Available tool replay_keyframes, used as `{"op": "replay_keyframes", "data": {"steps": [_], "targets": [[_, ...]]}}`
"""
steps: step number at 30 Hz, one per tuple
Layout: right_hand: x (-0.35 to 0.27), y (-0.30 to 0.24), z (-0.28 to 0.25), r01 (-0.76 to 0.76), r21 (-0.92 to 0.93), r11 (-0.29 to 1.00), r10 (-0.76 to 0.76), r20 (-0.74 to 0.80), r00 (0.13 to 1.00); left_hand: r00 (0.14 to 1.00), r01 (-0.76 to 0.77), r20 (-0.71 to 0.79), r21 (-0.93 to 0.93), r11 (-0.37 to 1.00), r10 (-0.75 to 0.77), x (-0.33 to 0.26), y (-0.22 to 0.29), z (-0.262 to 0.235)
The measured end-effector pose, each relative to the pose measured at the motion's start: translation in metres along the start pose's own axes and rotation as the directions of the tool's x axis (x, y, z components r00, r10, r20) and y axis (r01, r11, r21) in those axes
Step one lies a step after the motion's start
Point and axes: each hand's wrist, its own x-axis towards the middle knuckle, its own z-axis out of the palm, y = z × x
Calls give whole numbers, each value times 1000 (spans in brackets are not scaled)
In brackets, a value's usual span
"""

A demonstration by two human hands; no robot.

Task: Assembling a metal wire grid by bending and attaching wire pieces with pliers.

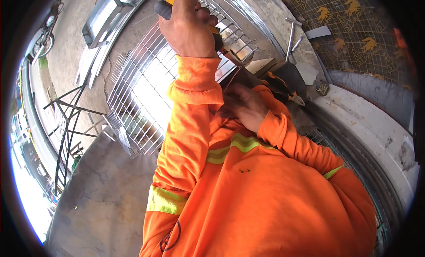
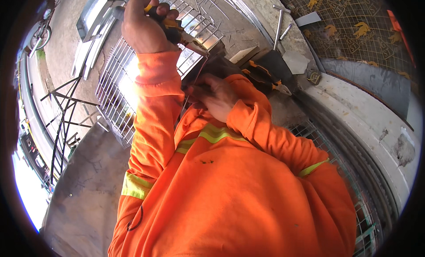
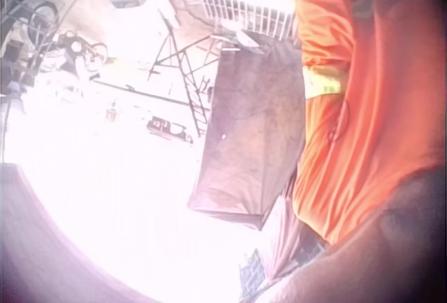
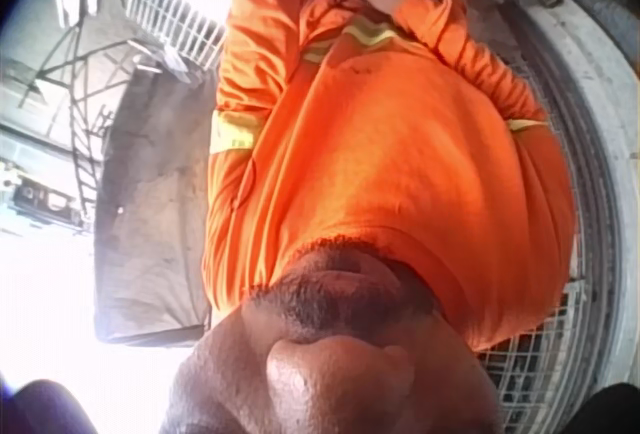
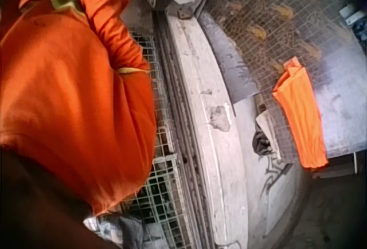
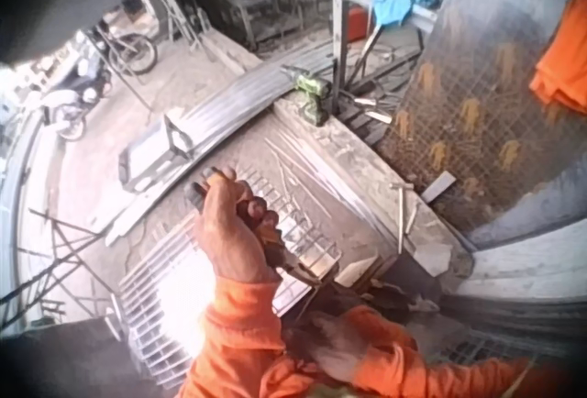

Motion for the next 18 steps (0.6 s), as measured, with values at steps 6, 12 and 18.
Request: {"op": "replay_keyframes", "data": {"steps": [6, 12, 18], "targets": [[-19, 0, -34, 121, -423, 898, -106, 59, 993, 998, -25, 50, -42, 999, 27, 0, -1, -4], [-49, -48, -58, 5, -495, 869, -44, -67, 997, 998, -35, 47, -42, 999, 37, -2, 7, -8], [-64, -117, -107, 185, -912, 366, -413, 19, 910, 1000, 8, -9, -15, 1000, -9, -34, 41, 22]]}}
